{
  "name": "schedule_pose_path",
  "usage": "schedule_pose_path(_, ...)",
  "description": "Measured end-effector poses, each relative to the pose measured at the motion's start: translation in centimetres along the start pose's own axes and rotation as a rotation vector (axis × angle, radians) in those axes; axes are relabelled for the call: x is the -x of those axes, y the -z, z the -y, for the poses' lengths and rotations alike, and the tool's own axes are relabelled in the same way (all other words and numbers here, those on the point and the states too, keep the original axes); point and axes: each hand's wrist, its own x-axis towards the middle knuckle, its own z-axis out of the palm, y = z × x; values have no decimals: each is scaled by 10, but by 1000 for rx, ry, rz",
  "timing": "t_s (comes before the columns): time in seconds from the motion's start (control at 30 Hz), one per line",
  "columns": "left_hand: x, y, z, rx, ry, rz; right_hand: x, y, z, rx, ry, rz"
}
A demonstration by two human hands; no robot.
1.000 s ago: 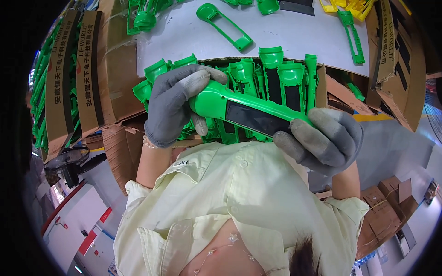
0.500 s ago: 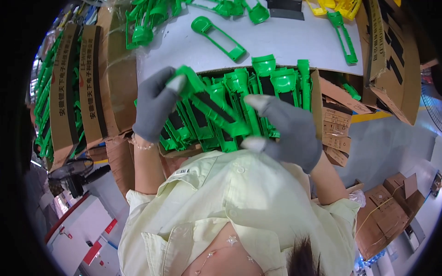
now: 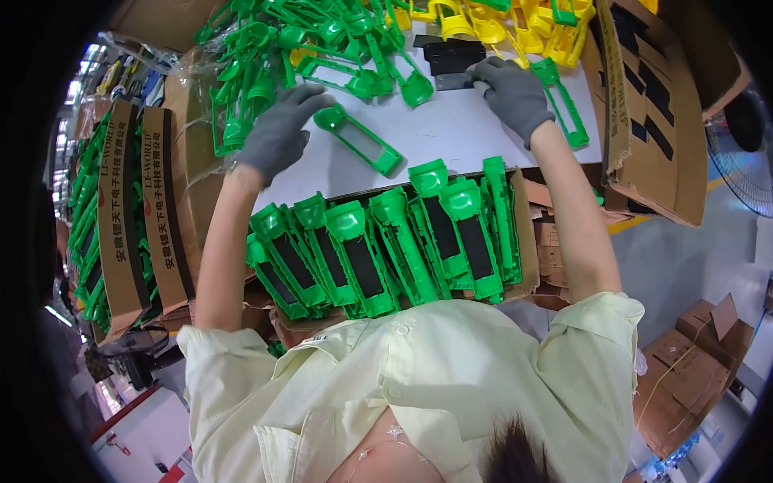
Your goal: Fitting small solar panels into green plastic housings on an industrial assembly line.
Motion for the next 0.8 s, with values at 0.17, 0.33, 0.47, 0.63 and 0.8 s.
schedule_pose_path(0.17, -8, -43, 34, 137, -71, 320, -13, -9, -2, 118, -93, 142)
schedule_pose_path(0.33, 3, -26, 28, 145, -108, 351, -6, -4, -8, -28, -221, 292)
schedule_pose_path(0.47, 20, -8, 30, 126, -199, 330, 13, 4, 3, -311, -225, 75)
schedule_pose_path(0.63, 41, 13, -1, 611, 151, 2, 39, 47, 54, -774, -414, -63)
schedule_pose_path(0.8, 64, 32, -61, 1545, 546, -81, 75, 86, 133, -1033, -404, 28)
